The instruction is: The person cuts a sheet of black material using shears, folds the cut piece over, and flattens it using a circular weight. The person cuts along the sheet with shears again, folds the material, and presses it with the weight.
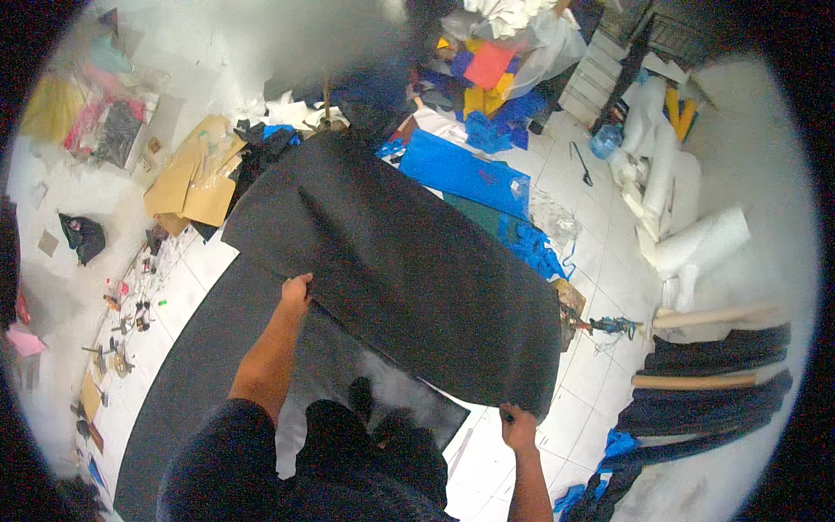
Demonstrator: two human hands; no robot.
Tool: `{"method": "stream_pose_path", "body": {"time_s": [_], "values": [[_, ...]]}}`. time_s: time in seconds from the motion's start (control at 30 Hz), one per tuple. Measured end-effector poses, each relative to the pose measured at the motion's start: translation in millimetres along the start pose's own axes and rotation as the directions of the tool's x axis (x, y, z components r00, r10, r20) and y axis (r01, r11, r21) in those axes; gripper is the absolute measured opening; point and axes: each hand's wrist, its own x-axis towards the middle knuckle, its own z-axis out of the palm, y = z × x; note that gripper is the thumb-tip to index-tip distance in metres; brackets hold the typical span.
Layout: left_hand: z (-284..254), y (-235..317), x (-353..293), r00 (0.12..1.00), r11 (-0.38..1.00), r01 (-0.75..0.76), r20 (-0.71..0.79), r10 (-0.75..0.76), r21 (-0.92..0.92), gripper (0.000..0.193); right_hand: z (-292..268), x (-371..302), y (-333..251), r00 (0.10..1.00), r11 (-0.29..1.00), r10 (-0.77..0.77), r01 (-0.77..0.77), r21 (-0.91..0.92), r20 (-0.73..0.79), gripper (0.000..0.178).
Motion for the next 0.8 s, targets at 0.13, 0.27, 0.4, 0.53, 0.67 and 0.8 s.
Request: {"method": "stream_pose_path", "body": {"time_s": [0.13,0.27,0.4,0.53,0.67,0.8], "values": [[-59,13,-19,0.978,0.991,-0.13,0.161,0.129,0.0,0.039,26,-40,-29,1.0,1.0,0.017,-0.018,-0.021,-0.024,0.026],[-155,14,-47,0.941,0.89,-0.327,0.017,0.339,0.318,0.043,78,-124,-80,0.984,0.994,0.107,-0.105,-0.02,0.14,0.026],[-236,3,-101,0.93,0.885,-0.362,0.171,0.324,0.293,0.051,152,-227,-94,0.989,0.992,0.12,-0.116,-0.048,0.085,0.024],[-348,0,-131,0.955,0.798,-0.296,0.139,0.262,0.525,0.053,189,-319,-144,0.966,0.975,0.211,-0.219,0.035,0.15,0.025],[-463,-15,-144,0.942,0.835,-0.326,0.227,0.247,0.443,0.049,220,-399,-206,0.939,0.973,0.226,-0.204,-0.109,0.258,0.035],[-549,-30,-159,0.928,0.745,-0.372,0.243,0.283,0.553,0.047,280,-495,-266,0.925,0.938,0.346,-0.337,-0.077,0.16,0.039]]}}
